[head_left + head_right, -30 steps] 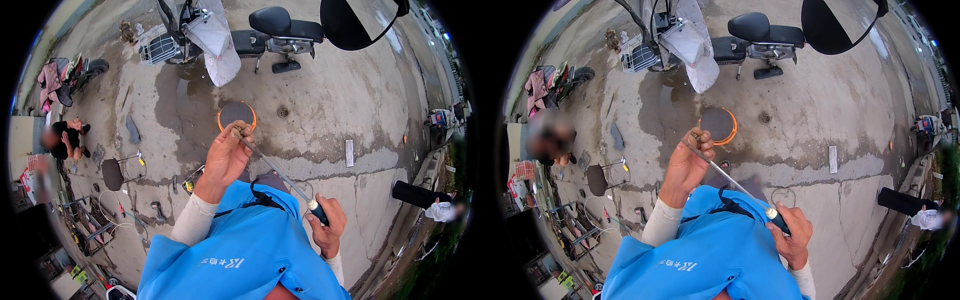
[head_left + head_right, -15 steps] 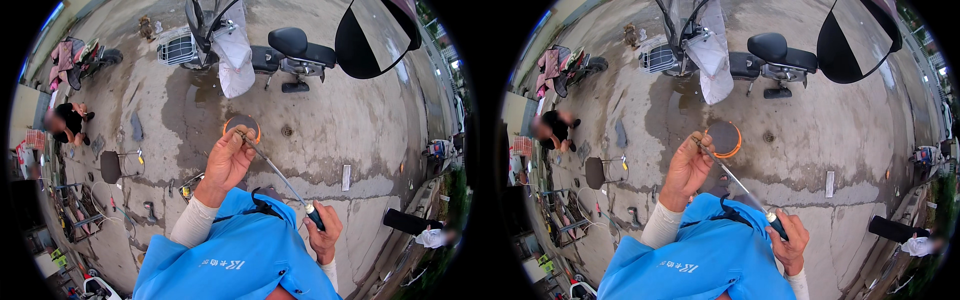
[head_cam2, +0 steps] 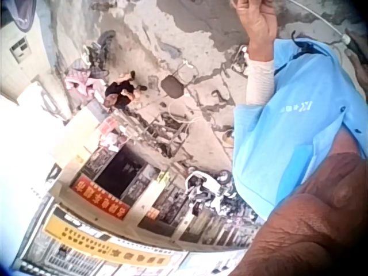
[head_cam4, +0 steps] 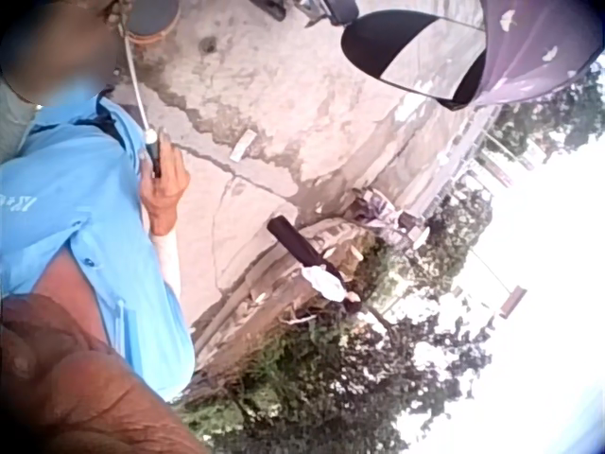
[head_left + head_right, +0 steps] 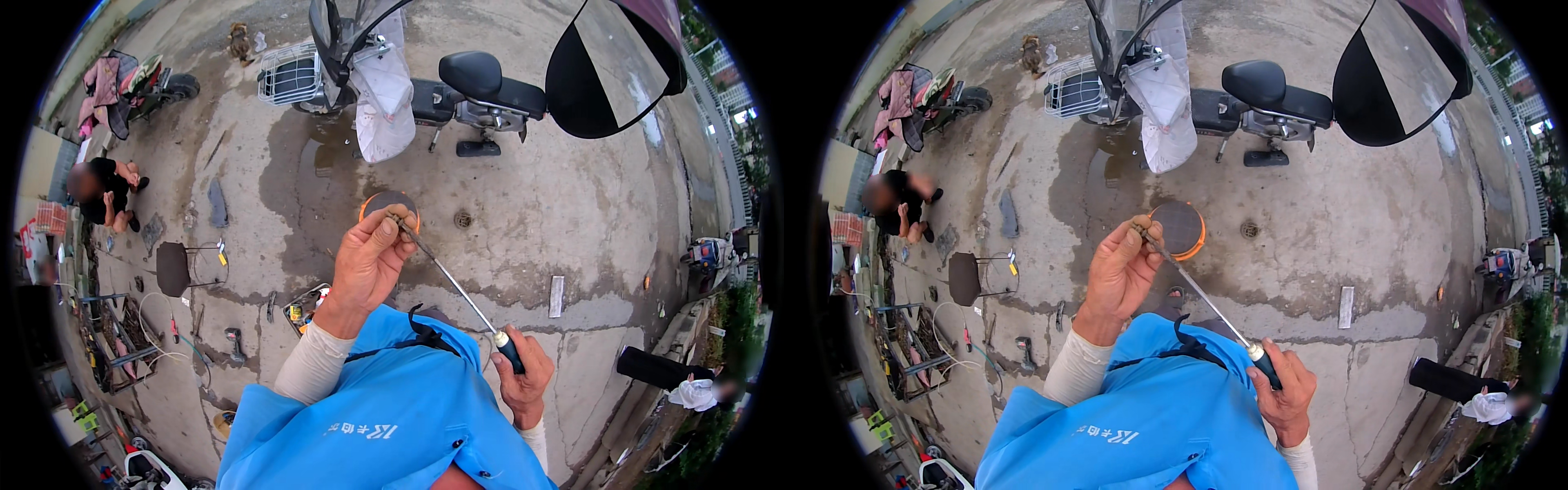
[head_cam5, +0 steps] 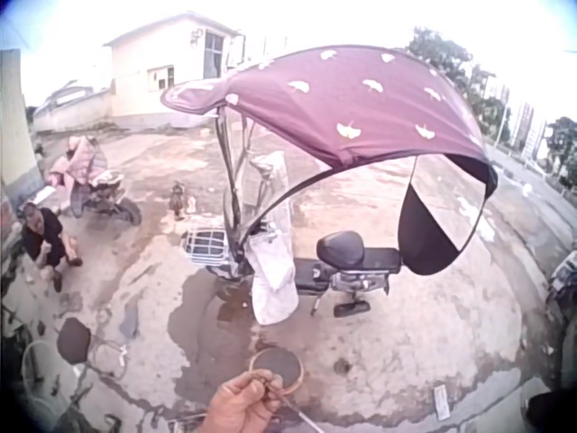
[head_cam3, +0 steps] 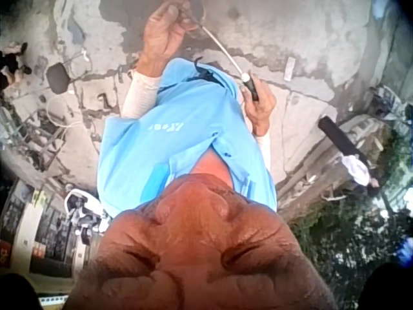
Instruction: The person selects a screwdriver from a tray of tools and uses it to remove screws from a scooter's footrest cover. They remove the cover, then reattach it by screwing the screws back in.
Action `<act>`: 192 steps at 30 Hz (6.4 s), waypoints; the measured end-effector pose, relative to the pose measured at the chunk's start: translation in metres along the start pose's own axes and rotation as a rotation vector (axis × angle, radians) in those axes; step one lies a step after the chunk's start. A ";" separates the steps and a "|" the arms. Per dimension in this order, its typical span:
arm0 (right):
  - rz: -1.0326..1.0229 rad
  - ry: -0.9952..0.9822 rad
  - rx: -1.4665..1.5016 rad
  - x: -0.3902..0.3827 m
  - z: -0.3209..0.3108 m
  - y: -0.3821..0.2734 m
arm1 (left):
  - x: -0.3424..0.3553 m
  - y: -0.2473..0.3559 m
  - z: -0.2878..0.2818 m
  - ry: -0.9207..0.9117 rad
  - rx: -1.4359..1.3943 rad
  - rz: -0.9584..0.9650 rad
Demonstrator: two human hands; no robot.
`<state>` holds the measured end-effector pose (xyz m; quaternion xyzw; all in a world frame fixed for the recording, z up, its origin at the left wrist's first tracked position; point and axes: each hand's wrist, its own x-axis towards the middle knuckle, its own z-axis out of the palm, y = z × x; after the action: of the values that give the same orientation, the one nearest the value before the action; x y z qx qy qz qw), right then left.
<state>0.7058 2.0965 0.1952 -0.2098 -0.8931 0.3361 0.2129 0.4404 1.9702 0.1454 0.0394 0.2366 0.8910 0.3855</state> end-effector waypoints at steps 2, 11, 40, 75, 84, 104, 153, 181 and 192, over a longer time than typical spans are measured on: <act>-0.025 0.014 -0.010 -0.001 0.001 0.002 | -0.001 -0.001 0.001 -0.004 -0.033 0.007; -0.208 0.048 -0.222 -0.010 0.000 0.005 | 0.000 -0.004 0.007 -0.071 0.015 0.076; 0.313 -0.054 0.625 -0.018 -0.001 0.004 | -0.001 -0.003 0.016 -0.141 0.007 0.040; 0.874 -0.267 1.539 -0.047 0.014 0.009 | -0.011 -0.001 0.025 -0.146 0.164 0.033; 0.796 -0.146 1.339 -0.056 0.026 0.011 | -0.011 -0.003 0.024 -0.094 0.233 0.039; 0.689 0.003 0.777 -0.061 0.038 0.026 | 0.025 -0.045 -0.006 -0.060 0.426 -0.098; 1.421 -0.202 1.548 0.019 0.033 0.278 | 0.320 -0.231 -0.073 -0.187 1.028 -1.903; 1.016 1.282 1.042 0.080 0.243 0.545 | 0.545 -0.517 -0.255 -2.044 1.930 -0.448; 0.861 1.082 0.863 0.134 0.284 0.502 | 0.561 -0.452 -0.261 -1.845 1.755 -0.443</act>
<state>0.5645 2.3651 -0.3133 -0.5677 -0.2993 0.5552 0.5291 0.2841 2.5306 -0.3522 0.8349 0.3887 0.0000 0.3896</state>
